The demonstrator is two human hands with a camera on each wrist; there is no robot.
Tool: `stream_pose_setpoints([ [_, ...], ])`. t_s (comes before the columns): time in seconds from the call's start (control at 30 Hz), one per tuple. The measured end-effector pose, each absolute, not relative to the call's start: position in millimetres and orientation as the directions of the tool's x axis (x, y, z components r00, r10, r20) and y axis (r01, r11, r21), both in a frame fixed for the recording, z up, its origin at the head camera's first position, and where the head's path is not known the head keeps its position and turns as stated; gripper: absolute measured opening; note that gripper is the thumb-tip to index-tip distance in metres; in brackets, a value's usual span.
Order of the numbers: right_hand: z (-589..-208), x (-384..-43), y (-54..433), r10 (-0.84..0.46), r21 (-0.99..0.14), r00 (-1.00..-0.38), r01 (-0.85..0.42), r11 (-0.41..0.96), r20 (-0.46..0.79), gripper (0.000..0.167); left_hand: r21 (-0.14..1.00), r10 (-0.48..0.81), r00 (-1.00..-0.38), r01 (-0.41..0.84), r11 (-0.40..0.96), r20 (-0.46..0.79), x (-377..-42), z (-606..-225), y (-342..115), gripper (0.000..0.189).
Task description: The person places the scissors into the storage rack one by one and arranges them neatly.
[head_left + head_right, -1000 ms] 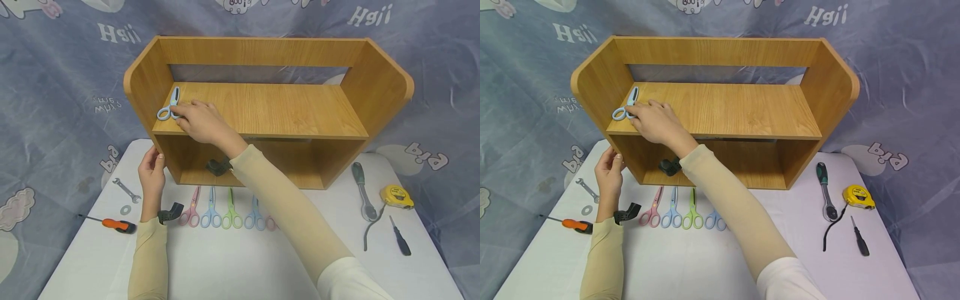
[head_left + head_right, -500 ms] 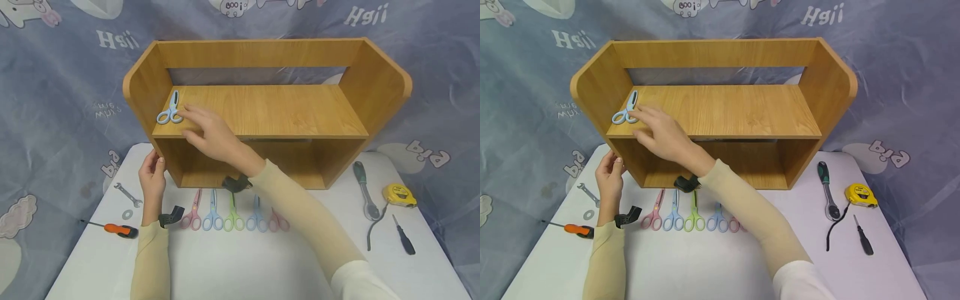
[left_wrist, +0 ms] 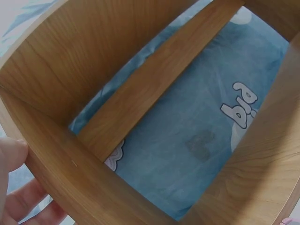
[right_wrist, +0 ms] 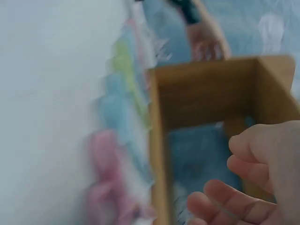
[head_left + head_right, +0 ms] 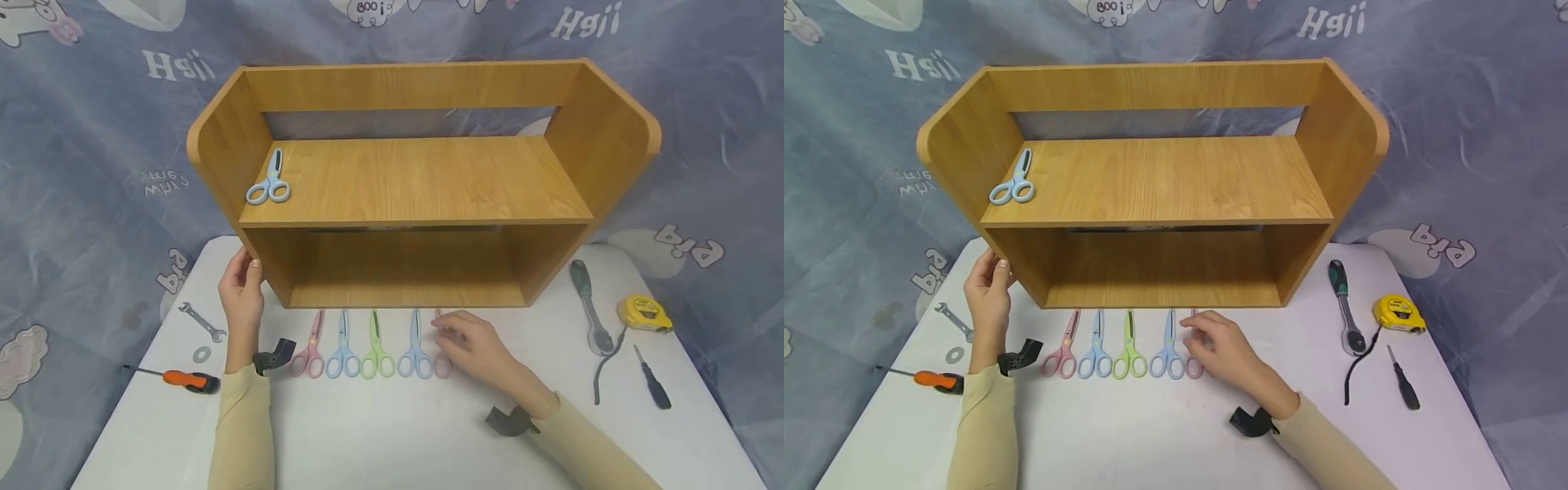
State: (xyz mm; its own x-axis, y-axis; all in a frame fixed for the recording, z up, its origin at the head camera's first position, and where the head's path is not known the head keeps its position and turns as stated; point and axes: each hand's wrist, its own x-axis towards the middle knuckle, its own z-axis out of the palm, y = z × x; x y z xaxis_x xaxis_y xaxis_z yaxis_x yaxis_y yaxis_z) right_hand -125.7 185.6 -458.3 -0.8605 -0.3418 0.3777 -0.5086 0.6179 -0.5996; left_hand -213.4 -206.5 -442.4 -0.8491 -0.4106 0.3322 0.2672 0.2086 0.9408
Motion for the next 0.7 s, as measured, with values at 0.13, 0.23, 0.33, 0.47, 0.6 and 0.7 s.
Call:
stream_pose_setpoints([
  [0.13, -485.4, -111.8, 213.1, -0.252, -0.559, -0.896, -0.428, 0.71, 0.366, 0.021, 0.94, -0.414, -0.848, 0.261, 0.219, 0.332, -212.9, -443.2, -207.8, 0.039],
  [0.23, -493.7, -105.0, 224.4, -0.152, -0.536, -0.952, -0.276, 0.797, 0.264, 0.016, 0.938, -0.414, -0.846, 0.259, 0.228, 0.335, -212.8, -442.4, -208.3, 0.039],
  [0.33, -497.7, -102.6, 228.7, -0.095, -0.498, -0.989, -0.139, 0.856, 0.114, 0.011, 0.937, -0.413, -0.845, 0.27, 0.221, 0.341, -213.3, -441.6, -208.5, 0.039],
  [0.47, -499.6, -104.4, 226.5, -0.095, -0.475, -0.995, -0.099, 0.874, 0.032, 0.01, 0.935, -0.411, -0.843, 0.282, 0.214, 0.348, -214.8, -440.9, -208.8, 0.039],
  [0.6, -500.9, -105.6, 221.8, -0.087, -0.473, -0.996, -0.082, 0.877, 0.012, 0.017, 0.936, -0.409, -0.844, 0.282, 0.211, 0.347, -216.1, -442.3, -209.3, 0.039],
  [0.7, -501.4, -104.9, 217.7, -0.086, -0.442, -0.996, -0.076, 0.894, -0.001, 0.018, 0.938, -0.411, -0.845, 0.276, 0.21, 0.341, -215.5, -443.2, -209.4, 0.039],
])
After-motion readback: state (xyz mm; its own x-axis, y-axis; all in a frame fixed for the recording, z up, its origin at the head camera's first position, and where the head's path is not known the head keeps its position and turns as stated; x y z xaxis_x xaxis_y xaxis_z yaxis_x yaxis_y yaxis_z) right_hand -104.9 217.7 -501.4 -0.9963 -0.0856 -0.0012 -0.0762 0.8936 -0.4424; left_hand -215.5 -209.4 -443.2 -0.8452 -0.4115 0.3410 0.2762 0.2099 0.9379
